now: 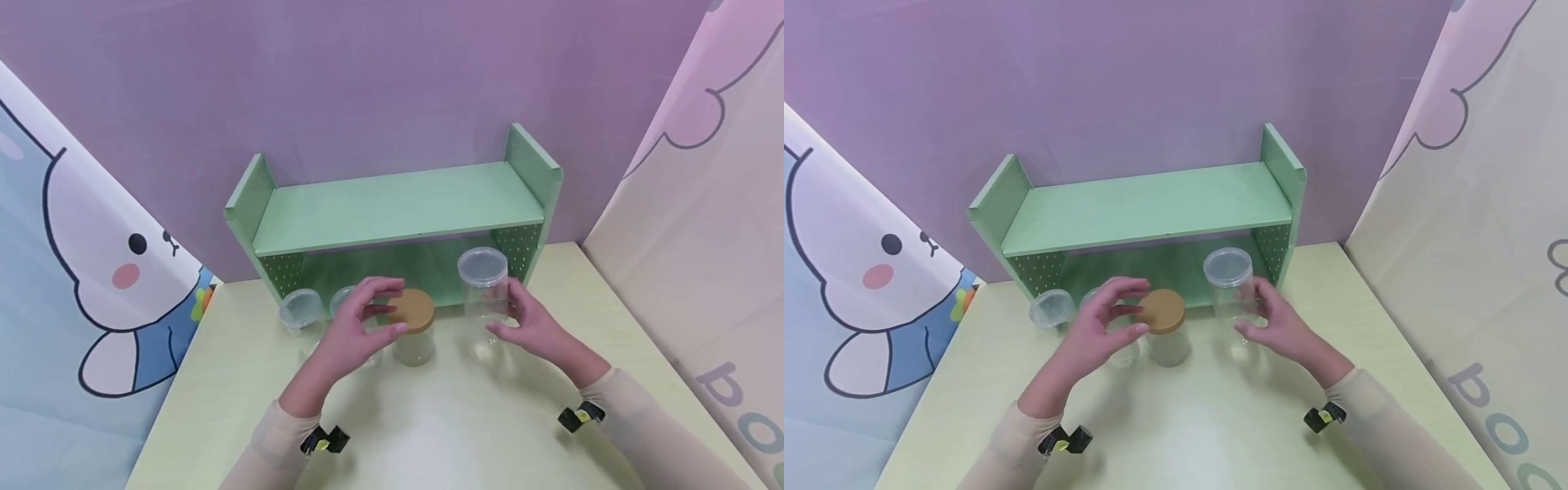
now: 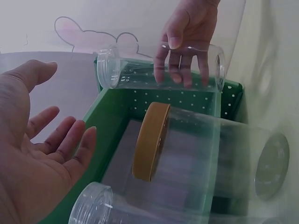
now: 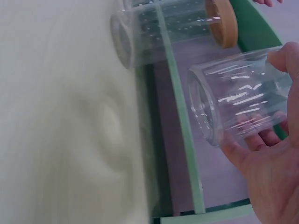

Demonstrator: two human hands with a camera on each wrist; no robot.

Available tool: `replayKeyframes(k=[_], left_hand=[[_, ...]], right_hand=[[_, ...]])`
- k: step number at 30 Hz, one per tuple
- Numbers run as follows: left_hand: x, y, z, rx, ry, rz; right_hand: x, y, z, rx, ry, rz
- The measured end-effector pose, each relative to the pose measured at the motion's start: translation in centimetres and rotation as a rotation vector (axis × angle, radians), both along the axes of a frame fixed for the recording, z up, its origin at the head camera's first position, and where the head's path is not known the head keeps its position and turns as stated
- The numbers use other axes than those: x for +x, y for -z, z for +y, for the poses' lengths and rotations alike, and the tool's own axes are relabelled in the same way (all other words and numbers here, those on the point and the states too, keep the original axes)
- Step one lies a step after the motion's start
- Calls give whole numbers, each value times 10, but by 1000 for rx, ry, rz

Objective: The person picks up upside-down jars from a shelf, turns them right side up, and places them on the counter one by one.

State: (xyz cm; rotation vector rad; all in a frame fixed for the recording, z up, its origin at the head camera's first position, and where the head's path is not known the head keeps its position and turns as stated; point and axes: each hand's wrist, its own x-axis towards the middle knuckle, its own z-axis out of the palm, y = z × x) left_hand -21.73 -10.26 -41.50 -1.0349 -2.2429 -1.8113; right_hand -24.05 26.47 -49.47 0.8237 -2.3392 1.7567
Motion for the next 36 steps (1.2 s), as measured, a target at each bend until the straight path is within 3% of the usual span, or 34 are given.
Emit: replayKeyframes(k=[13,29,36], left_hand=[[1,0,-9,5,-17,16],[0,2,-15,13,-41,6],[0,2,-16,10,-44,-2]], right_hand=[[-11,17,-18,12,49,-8],[-10,19,-29,20,65,-82],[-11,31,-27,63,72,-127]])
